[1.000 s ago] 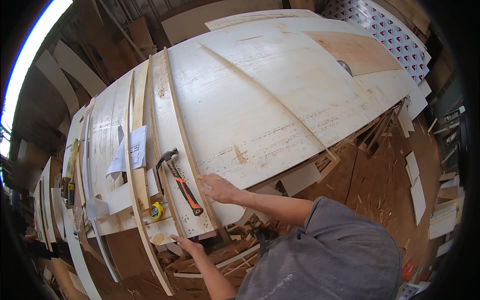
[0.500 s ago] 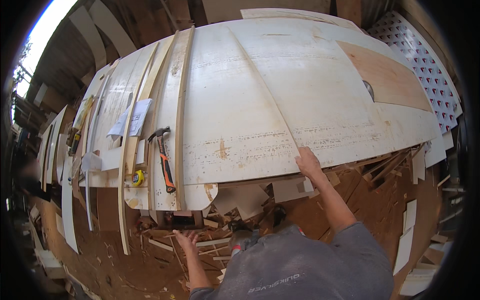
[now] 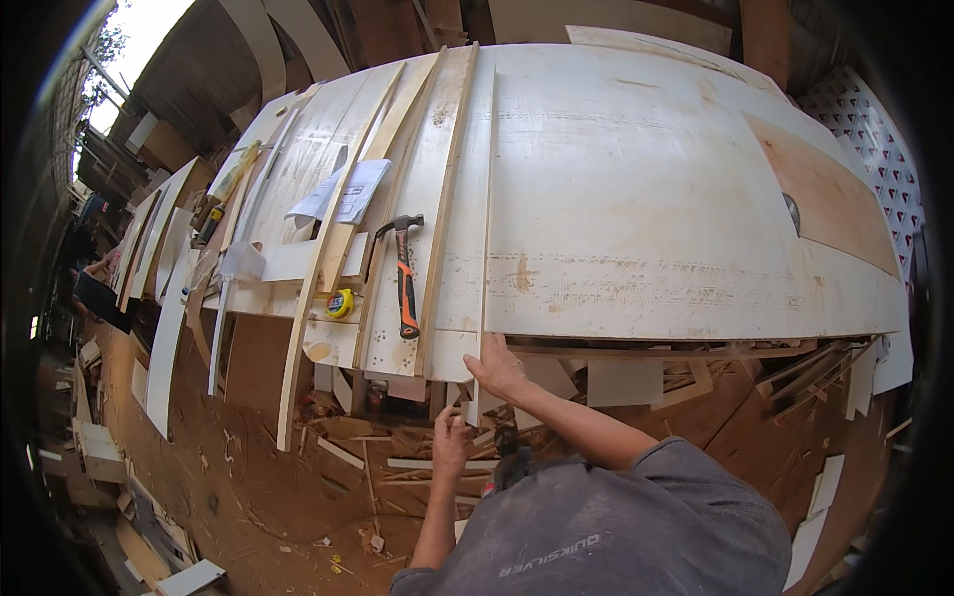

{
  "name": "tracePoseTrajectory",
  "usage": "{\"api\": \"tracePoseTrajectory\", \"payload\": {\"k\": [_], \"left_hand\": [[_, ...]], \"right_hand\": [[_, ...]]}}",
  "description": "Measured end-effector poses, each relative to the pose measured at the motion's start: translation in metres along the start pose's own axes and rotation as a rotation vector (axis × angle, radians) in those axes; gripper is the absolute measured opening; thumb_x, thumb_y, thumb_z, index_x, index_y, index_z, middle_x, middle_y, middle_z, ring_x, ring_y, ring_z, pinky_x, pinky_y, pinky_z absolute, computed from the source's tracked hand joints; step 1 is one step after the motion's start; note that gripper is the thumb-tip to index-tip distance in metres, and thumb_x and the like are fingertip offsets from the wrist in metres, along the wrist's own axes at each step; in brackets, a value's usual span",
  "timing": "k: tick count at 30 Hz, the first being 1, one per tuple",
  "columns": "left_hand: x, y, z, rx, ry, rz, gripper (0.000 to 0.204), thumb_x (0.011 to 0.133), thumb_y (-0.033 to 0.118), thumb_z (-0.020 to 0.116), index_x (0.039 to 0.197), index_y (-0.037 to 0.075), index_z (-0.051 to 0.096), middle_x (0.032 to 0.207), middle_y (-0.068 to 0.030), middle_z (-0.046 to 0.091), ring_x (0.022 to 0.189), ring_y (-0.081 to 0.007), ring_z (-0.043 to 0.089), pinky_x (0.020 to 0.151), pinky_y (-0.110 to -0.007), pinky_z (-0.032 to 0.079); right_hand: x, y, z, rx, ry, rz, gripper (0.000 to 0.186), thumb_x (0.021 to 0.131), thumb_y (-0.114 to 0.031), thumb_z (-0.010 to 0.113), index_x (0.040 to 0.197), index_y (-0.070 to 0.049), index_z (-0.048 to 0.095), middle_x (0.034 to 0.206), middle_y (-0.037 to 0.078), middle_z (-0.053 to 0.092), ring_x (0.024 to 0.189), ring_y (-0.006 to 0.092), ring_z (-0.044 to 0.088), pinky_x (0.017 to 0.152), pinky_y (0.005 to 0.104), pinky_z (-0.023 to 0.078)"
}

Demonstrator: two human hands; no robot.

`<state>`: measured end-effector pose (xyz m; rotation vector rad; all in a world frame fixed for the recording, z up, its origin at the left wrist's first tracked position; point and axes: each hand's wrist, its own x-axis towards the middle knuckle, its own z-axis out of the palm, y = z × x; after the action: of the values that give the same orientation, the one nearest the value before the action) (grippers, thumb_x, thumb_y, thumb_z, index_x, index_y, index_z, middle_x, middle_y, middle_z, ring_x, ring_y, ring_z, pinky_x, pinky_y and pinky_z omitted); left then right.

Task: The person places plywood sheets and white boards onto a large curved wooden structure, hammering a thin wooden strip into place to secure one of the boards.

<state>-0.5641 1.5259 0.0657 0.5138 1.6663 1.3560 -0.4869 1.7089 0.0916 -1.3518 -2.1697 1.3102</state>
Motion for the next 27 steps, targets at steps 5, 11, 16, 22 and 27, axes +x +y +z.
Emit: {"api": "tracePoseTrajectory", "payload": {"k": [5,11,16,22,27], "left_hand": [[0.040,-0.001,-0.023,0.051,0.090,0.067,0.057,0.098,0.033,0.055,0.138,0.000,0.033,0.112,-0.0116,0.052,0.090,-0.0170,0.058,0.078,-0.031,0.051],[0.062,0.013,-0.004,-0.145,0.188,0.058,0.040,0.100,0.026,0.052,0.126,0.000,0.037,0.115,-0.0147,0.050,0.102,-0.0240,0.058,0.086,-0.036,0.051],[0.052,0.001,0.002,0.132,0.143,0.110,0.035,0.100,0.024,0.050,0.120,-0.001,0.038,0.111,-0.0144,0.051,0.098,-0.0236,0.057,0.083,-0.037,0.047],[0.086,-0.036,-0.019,0.483,0.393,0.234,0.048,0.097,0.026,0.050,0.132,-0.006,0.038,0.107,-0.0209,0.056,0.094,-0.0313,0.063,0.077,-0.040,0.053],[0.048,-0.076,0.106,0.790,0.246,0.177,0.048,0.097,0.027,0.050,0.131,-0.005,0.040,0.108,-0.0211,0.057,0.093,-0.0313,0.063,0.076,-0.040,0.053]], "right_hand": [[0.052,-0.032,0.033,-0.060,-0.077,-0.029,0.054,0.092,-0.040,0.050,0.123,0.004,0.042,0.122,0.026,0.048,0.115,0.0441,0.050,0.093,0.0511,0.045],[0.050,-0.011,0.025,-0.068,-0.244,-0.082,0.050,0.093,-0.034,0.051,0.130,-0.002,0.043,0.121,0.024,0.050,0.115,0.0419,0.051,0.095,0.0489,0.043],[-0.051,0.062,-0.023,0.099,-0.195,-0.068,0.049,0.091,-0.029,0.050,0.131,-0.001,0.044,0.123,0.026,0.050,0.117,0.0424,0.050,0.098,0.0489,0.042],[-0.220,0.251,-0.083,0.136,0.088,0.394,0.051,0.089,-0.029,0.051,0.133,-0.003,0.045,0.125,0.024,0.051,0.118,0.0411,0.050,0.099,0.0484,0.041],[-0.412,0.410,-0.126,0.222,0.441,0.909,0.043,0.087,-0.030,0.053,0.119,-0.001,0.054,0.117,0.027,0.057,0.110,0.0428,0.056,0.091,0.0493,0.047]]}}
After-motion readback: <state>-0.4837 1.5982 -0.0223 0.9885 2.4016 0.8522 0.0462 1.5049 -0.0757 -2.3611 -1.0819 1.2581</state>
